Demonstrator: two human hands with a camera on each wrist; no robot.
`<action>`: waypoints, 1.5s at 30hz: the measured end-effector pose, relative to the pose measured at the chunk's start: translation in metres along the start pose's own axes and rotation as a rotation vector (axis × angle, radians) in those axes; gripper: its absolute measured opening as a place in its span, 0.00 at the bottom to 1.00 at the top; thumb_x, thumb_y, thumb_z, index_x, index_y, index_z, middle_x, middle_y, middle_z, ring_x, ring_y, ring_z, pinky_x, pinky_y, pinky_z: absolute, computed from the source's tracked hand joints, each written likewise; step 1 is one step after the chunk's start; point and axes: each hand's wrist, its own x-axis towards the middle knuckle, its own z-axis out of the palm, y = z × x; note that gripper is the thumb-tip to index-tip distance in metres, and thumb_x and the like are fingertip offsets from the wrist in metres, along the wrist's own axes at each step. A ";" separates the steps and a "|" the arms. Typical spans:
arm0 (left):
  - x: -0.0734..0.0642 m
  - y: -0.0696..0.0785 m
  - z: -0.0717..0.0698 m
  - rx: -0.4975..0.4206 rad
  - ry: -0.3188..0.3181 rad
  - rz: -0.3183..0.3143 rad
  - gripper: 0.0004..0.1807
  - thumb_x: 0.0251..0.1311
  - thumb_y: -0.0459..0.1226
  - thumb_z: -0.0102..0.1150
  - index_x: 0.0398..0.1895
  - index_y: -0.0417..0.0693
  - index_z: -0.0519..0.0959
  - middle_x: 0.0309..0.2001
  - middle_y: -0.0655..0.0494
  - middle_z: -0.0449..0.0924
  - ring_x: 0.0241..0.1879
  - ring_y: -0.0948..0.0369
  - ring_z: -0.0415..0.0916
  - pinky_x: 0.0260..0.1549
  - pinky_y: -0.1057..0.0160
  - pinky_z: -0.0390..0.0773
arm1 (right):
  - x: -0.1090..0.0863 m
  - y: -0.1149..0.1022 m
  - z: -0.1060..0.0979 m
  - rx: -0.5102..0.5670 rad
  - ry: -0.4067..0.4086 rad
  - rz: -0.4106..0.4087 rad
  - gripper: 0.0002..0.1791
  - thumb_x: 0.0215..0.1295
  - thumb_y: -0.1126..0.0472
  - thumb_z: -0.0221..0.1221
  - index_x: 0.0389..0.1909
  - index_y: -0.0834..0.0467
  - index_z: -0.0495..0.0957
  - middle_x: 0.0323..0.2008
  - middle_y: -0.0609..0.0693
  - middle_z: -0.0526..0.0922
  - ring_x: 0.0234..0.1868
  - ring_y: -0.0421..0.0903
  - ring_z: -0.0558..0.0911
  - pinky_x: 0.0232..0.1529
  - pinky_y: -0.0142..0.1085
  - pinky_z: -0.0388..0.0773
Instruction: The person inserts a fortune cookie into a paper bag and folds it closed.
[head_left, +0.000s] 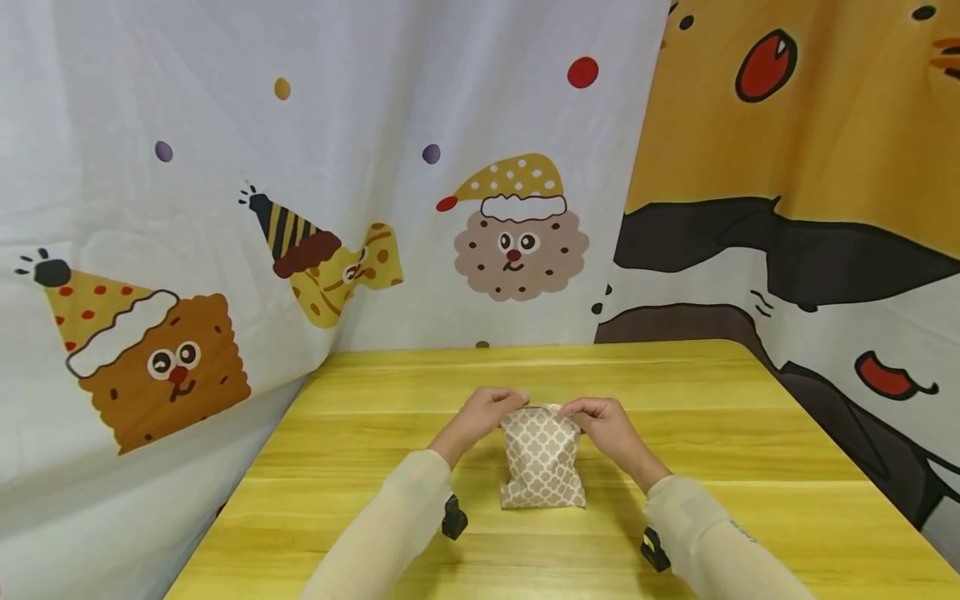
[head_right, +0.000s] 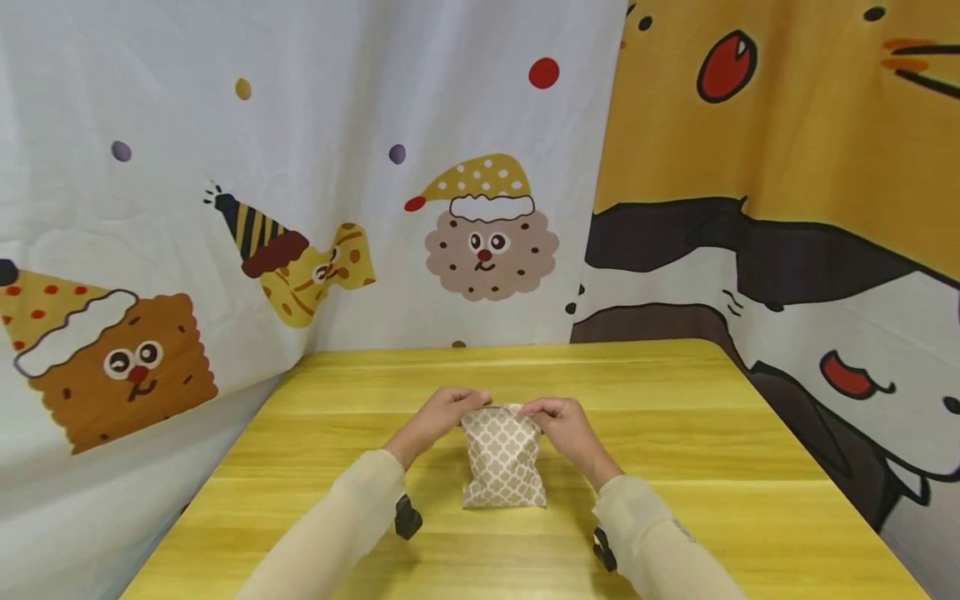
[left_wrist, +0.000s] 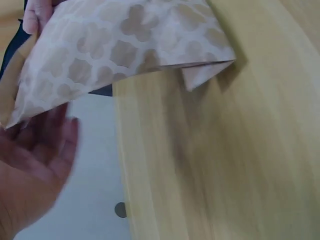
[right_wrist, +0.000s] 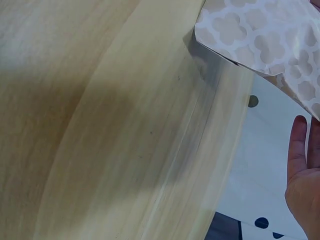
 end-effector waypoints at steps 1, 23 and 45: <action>0.000 0.001 0.001 0.045 -0.013 -0.012 0.18 0.69 0.54 0.57 0.44 0.52 0.87 0.30 0.62 0.79 0.29 0.64 0.73 0.33 0.59 0.76 | -0.001 0.000 0.000 -0.001 -0.003 0.003 0.09 0.70 0.72 0.55 0.39 0.69 0.85 0.42 0.59 0.86 0.38 0.42 0.83 0.39 0.35 0.82; -0.001 0.010 0.019 0.218 0.005 0.123 0.08 0.66 0.42 0.64 0.40 0.50 0.89 0.35 0.63 0.85 0.33 0.66 0.79 0.35 0.65 0.79 | 0.002 -0.020 0.005 -0.162 -0.072 0.106 0.10 0.67 0.56 0.65 0.40 0.58 0.88 0.40 0.51 0.87 0.39 0.46 0.83 0.41 0.39 0.80; 0.000 0.004 0.025 0.404 0.139 0.319 0.06 0.63 0.38 0.67 0.33 0.47 0.89 0.32 0.60 0.87 0.28 0.71 0.79 0.30 0.72 0.79 | 0.001 -0.024 0.017 -0.365 0.009 0.035 0.04 0.66 0.60 0.65 0.34 0.55 0.87 0.35 0.46 0.87 0.36 0.42 0.82 0.37 0.37 0.80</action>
